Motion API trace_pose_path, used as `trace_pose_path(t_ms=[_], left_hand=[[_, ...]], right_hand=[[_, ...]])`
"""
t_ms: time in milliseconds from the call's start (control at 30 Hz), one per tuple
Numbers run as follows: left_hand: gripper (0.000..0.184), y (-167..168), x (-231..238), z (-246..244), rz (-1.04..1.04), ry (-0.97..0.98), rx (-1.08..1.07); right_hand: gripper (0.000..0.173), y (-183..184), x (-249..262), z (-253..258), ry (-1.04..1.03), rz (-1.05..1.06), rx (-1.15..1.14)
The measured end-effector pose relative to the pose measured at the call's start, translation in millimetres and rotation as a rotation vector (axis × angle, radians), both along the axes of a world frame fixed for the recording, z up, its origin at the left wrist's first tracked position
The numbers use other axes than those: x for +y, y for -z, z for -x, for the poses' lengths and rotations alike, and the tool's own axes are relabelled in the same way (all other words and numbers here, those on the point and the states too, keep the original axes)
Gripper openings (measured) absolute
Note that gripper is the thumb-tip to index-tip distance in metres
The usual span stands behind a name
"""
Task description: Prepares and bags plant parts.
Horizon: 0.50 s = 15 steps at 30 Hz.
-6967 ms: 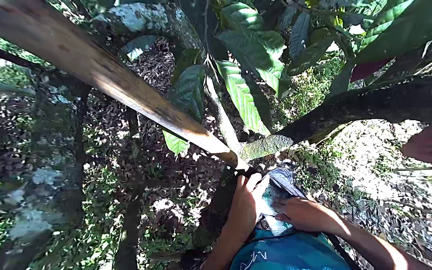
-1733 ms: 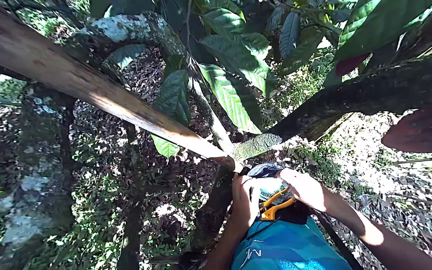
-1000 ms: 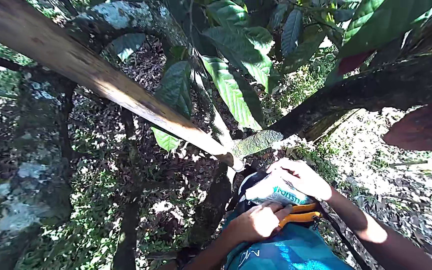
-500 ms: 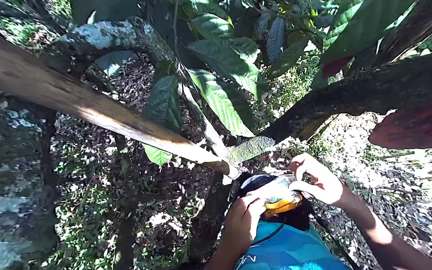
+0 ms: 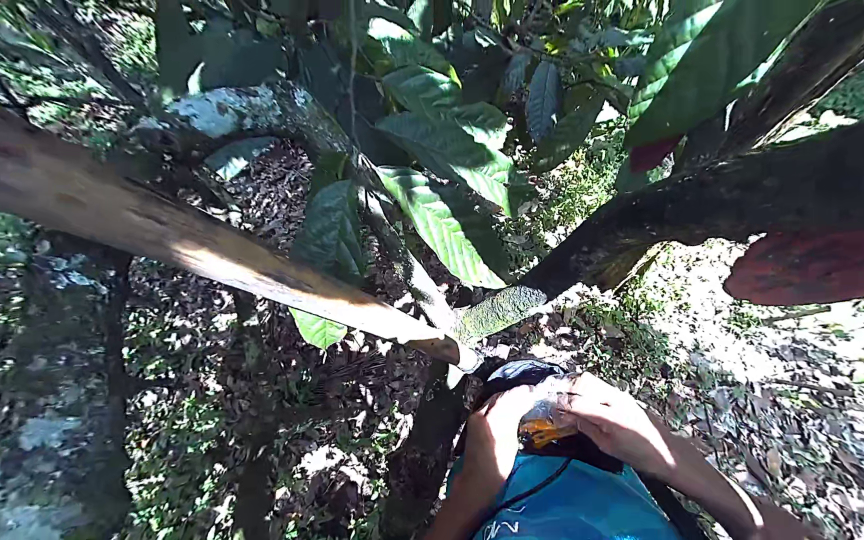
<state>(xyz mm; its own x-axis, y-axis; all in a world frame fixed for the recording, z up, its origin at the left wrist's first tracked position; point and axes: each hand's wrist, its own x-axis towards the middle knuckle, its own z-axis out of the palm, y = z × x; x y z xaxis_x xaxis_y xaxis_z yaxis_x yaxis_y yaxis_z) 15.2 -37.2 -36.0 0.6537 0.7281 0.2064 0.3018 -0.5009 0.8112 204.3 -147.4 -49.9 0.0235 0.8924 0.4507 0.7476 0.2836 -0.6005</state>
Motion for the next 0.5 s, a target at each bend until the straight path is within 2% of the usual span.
trace_pose_path(t_ms=[67,133,200,300,333,400,500], left_hand=[[0.025,-2.0,-1.7,3.2,0.041,0.047,0.015],[0.028,0.1,-5.2,6.3,0.080,0.078,0.000],[0.027,0.9,-8.5,7.0,0.121,0.053,-0.039],[0.021,8.4,-8.2,4.5,0.154,-0.003,-0.103],[0.021,12.5,-9.4,4.1,0.166,0.001,-0.124],[0.026,21.9,-13.9,4.9,0.184,0.038,-0.138],[0.030,34.2,-11.3,12.1,0.098,0.147,-0.012]], right_hand=[[0.022,4.8,2.6,-2.4,0.040,-0.003,0.052],[0.032,8.3,3.2,-8.0,-0.016,0.046,0.124],[0.031,8.7,0.7,-7.7,-0.058,0.116,0.148],[0.040,-8.1,-0.4,6.7,-0.007,0.449,0.097],[0.036,-8.4,2.1,10.3,0.006,0.531,0.059],[0.026,-6.2,5.4,12.0,0.018,0.558,0.010],[0.015,-2.2,3.9,1.4,-0.047,0.437,0.005]])
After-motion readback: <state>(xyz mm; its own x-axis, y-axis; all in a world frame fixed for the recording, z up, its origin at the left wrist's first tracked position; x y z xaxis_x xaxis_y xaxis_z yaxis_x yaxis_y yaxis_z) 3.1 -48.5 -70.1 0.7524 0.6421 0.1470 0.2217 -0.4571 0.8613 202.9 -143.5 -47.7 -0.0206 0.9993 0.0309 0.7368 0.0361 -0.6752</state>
